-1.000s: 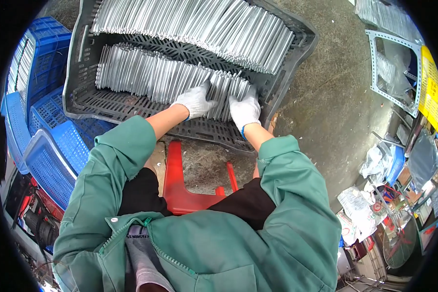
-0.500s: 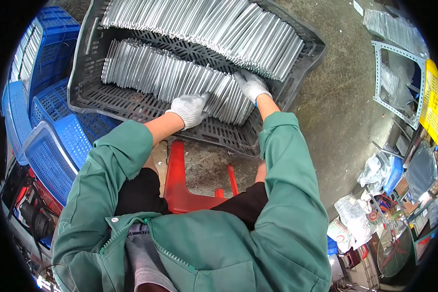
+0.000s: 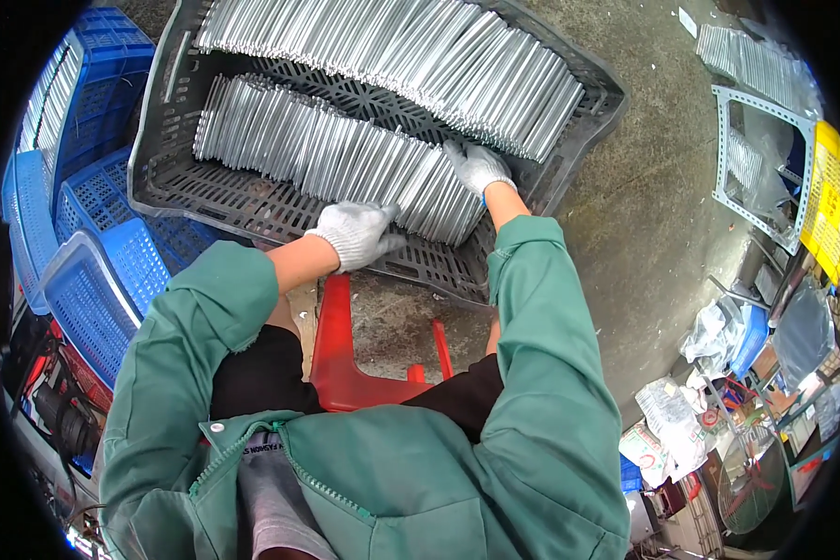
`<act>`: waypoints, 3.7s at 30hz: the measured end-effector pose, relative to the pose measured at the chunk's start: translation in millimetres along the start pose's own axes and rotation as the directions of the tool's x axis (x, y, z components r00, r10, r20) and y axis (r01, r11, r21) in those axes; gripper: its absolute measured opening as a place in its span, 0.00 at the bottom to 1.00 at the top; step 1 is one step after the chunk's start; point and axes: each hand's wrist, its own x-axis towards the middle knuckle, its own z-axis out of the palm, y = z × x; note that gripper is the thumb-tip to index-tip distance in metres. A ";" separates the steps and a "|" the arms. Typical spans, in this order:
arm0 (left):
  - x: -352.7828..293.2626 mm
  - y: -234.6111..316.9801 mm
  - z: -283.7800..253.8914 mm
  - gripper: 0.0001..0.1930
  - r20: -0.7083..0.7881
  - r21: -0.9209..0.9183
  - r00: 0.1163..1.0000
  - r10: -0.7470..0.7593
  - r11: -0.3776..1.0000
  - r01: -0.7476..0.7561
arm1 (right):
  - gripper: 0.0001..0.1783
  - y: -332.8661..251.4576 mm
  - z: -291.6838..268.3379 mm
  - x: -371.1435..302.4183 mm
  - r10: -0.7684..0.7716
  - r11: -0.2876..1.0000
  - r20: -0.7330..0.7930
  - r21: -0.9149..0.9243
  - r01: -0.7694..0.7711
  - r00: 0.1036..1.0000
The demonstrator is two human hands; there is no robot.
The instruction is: Sorting small metal parts from a blue plastic bin into a larger metal crate.
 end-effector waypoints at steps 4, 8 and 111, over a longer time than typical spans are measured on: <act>-27.3 16.8 -18.7 0.30 0.115 -0.024 0.993 0.025 0.999 -0.022 | 0.47 10.1 1.8 4.7 0.017 0.999 0.031 -0.052 -0.016 0.999; -33.9 -0.5 10.8 0.29 -0.132 0.174 0.933 0.334 0.934 -0.310 | 0.48 10.6 5.2 8.9 -0.208 0.966 -0.020 0.153 0.209 0.978; -544.2 -56.7 334.8 0.31 -0.017 -0.879 -0.340 -0.940 0.176 -0.442 | 0.33 72.0 74.6 -401.9 -0.144 0.981 -0.962 -0.170 -0.098 0.231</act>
